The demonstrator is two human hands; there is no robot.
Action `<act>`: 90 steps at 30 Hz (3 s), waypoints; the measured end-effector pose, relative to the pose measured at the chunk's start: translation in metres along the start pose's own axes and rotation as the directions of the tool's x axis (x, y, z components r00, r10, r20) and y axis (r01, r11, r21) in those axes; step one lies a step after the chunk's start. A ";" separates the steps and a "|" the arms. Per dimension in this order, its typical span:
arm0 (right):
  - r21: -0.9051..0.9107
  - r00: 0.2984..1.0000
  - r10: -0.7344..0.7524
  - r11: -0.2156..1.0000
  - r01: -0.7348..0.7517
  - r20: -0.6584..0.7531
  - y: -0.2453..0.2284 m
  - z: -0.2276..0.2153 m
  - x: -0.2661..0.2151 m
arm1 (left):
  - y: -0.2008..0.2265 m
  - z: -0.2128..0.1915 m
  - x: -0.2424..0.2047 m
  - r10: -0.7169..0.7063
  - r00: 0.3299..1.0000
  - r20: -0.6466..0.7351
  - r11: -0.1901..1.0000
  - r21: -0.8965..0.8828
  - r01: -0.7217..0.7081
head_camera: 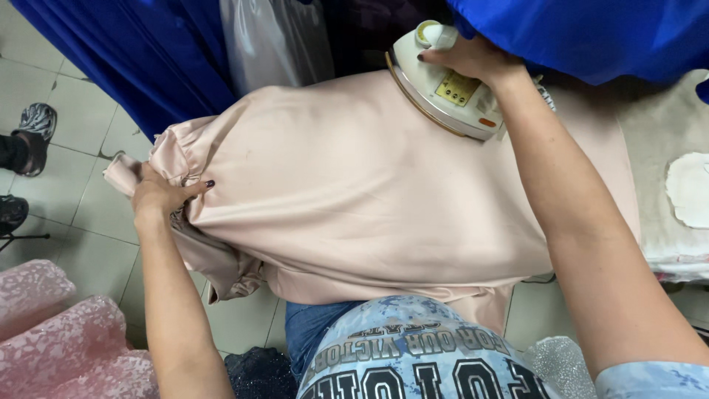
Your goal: The person irons a light pink satin garment on a table using a white steam iron. They repeatedly smooth the fabric, adjust the garment, and continue ironing different sections.
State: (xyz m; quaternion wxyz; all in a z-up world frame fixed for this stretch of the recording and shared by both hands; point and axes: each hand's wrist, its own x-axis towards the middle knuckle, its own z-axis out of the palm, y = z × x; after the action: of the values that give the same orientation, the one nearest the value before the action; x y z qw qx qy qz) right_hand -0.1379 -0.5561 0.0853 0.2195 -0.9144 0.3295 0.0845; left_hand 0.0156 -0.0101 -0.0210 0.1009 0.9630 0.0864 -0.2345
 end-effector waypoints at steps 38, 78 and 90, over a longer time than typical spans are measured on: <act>-0.246 0.764 -0.640 0.730 0.638 0.082 -0.082 0.081 -0.094 | 0.002 -0.012 -0.021 0.152 0.988 -0.006 0.983 -0.101 -0.151; -0.276 0.824 -0.471 0.785 0.554 0.313 -0.083 0.090 -0.228 | 0.003 -0.005 -0.018 0.096 0.995 0.023 0.995 -0.004 -0.096; -0.161 0.664 -0.728 0.644 0.748 0.168 -0.200 0.177 -0.146 | -0.027 0.022 0.036 0.190 0.980 -0.059 0.961 -0.193 -0.198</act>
State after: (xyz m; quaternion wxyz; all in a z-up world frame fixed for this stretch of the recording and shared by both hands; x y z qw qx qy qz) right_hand -0.1237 -0.2553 0.0403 0.1482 -0.9825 -0.0930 0.0632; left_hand 0.0318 0.0153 -0.0608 0.2167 0.9565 0.0167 -0.1944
